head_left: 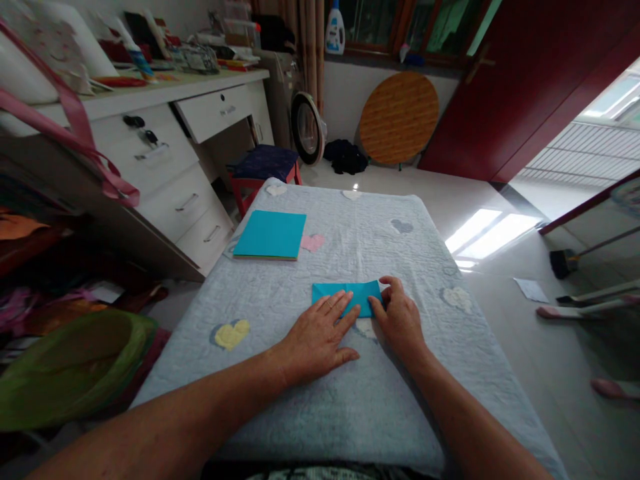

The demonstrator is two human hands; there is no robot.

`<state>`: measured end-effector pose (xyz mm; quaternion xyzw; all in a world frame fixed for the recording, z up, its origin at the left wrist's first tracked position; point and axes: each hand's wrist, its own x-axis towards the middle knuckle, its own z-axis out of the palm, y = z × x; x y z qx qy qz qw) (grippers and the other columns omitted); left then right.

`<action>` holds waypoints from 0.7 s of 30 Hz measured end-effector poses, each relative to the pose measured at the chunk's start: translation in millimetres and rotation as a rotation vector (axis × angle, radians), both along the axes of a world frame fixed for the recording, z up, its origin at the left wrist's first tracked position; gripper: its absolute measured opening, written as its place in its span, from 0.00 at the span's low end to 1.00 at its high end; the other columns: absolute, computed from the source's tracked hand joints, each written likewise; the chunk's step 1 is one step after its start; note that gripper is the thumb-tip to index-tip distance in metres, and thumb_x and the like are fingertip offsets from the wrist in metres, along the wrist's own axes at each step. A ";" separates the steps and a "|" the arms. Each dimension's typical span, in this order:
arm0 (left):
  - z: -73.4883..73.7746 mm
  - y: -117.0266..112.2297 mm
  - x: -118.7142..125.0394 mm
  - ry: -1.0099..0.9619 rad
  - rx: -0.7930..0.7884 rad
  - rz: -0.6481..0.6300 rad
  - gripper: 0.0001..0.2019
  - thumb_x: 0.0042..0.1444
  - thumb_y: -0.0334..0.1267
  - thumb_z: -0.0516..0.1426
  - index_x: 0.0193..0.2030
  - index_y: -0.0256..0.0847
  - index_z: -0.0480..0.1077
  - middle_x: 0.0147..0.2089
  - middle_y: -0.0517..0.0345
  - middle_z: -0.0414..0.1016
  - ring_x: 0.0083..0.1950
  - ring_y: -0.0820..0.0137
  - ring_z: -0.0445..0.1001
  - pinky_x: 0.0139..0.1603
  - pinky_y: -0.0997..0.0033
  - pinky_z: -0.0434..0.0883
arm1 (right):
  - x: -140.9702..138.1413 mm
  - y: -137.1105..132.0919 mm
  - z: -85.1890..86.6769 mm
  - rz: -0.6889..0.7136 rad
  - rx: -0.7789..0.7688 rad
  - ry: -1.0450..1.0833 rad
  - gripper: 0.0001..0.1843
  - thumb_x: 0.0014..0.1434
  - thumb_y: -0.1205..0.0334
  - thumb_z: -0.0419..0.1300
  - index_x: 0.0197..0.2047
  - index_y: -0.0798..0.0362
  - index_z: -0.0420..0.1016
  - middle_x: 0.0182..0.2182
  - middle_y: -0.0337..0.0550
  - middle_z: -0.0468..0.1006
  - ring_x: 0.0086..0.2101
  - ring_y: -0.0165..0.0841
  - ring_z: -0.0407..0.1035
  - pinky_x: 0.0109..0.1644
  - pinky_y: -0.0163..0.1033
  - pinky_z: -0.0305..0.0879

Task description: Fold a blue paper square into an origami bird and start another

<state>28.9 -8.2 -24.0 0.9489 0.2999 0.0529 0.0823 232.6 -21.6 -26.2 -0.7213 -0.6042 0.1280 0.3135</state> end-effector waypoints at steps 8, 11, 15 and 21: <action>5.3 2.0 1.9 0.019 0.011 0.051 0.36 0.63 0.61 0.51 0.71 0.41 0.56 0.74 0.38 0.53 0.73 0.49 0.54 0.68 0.49 0.57 | 2.5 0.8 2.0 -0.008 0.003 0.026 0.19 0.59 0.57 0.53 0.53 0.54 0.65 0.27 0.37 0.71 0.28 0.35 0.67 0.37 0.41 0.60; 5.4 3.7 2.6 0.012 0.040 0.063 0.36 0.63 0.62 0.50 0.70 0.41 0.57 0.73 0.37 0.54 0.73 0.49 0.55 0.67 0.49 0.58 | 4.6 1.5 2.3 -0.021 -0.002 0.044 0.19 0.59 0.57 0.53 0.53 0.55 0.64 0.27 0.37 0.71 0.28 0.36 0.67 0.37 0.41 0.61; 6.0 5.2 3.6 0.018 0.058 0.072 0.36 0.63 0.61 0.51 0.70 0.40 0.58 0.73 0.38 0.56 0.72 0.48 0.57 0.65 0.48 0.60 | 5.6 2.1 1.9 -0.027 0.008 0.052 0.20 0.58 0.57 0.53 0.52 0.55 0.64 0.27 0.37 0.72 0.28 0.36 0.68 0.37 0.40 0.60; 6.3 4.0 4.4 0.039 0.073 0.078 0.36 0.62 0.62 0.51 0.70 0.40 0.58 0.73 0.38 0.55 0.72 0.48 0.57 0.65 0.49 0.60 | 5.5 2.8 0.6 -0.055 0.014 0.064 0.20 0.56 0.58 0.55 0.51 0.54 0.64 0.25 0.35 0.71 0.28 0.36 0.68 0.37 0.40 0.60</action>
